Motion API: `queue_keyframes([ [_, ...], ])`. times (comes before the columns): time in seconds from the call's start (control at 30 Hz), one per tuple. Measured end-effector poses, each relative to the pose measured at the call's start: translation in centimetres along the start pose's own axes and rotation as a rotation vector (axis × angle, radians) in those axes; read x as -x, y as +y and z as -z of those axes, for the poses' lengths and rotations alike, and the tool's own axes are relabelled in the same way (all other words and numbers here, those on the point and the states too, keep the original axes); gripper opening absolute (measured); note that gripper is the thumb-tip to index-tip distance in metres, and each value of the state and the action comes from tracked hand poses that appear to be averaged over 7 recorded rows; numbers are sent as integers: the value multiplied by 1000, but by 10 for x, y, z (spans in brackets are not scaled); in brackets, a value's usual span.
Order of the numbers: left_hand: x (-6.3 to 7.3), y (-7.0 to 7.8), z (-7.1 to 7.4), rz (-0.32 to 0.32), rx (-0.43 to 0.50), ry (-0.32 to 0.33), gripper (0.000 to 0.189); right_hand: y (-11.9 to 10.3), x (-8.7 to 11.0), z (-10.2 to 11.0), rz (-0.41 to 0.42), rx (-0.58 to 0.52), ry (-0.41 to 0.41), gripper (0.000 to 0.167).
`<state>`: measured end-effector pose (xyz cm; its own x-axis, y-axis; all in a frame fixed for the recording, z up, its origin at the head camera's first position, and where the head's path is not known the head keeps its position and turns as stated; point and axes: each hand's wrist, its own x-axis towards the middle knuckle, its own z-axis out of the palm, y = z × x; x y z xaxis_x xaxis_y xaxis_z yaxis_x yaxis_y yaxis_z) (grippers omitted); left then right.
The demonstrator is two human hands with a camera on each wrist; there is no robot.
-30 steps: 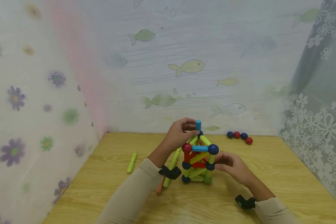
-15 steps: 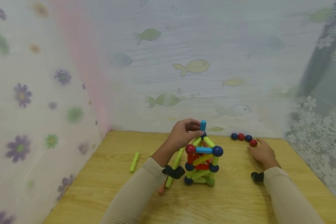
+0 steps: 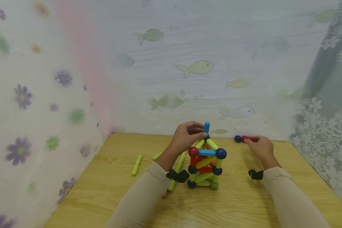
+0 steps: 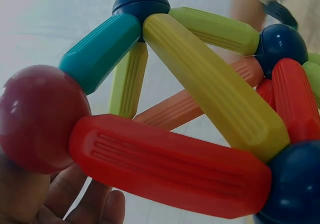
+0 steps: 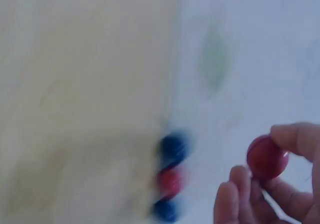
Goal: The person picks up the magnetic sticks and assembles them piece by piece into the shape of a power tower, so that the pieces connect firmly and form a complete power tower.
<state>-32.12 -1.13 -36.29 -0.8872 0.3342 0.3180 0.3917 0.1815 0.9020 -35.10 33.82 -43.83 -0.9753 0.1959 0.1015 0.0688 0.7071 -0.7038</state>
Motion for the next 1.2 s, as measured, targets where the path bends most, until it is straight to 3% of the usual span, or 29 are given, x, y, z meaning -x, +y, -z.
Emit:
queue_keyframes([
  [0.13, 1, -2, 1, -1, 0, 7, 29, -72, 18, 6, 227, -253, 17, 62],
  [0.27, 1, -2, 1, -2, 10, 5, 29, -135, 44, 12, 438, -430, -42, 51],
  [0.37, 1, -2, 1, -6, 17, 6, 28, -164, 59, 13, 522, -446, -84, 43],
  [0.47, 1, -1, 1, -5, 22, 8, 27, -177, 67, 11, 550, -409, -108, 41],
  [0.67, 4, -3, 5, -23, 48, -20, 29, -173, 69, 8, 579, -370, -142, 46],
  [0.8, 16, -11, 23, -44, 24, -48, 30, -156, 73, 6, 581, -336, -167, 42],
  [0.93, 43, -28, 56, 41, -98, -91, 19, -131, 85, 2, 592, -353, -253, 31],
  [1.07, 79, -52, 92, 151, -242, -159, 13, -109, 99, -5, 631, -426, -353, 34],
  [1.2, 112, -75, 125, 197, -315, -204, 17, -102, 110, -14, 643, -435, -339, 41],
])
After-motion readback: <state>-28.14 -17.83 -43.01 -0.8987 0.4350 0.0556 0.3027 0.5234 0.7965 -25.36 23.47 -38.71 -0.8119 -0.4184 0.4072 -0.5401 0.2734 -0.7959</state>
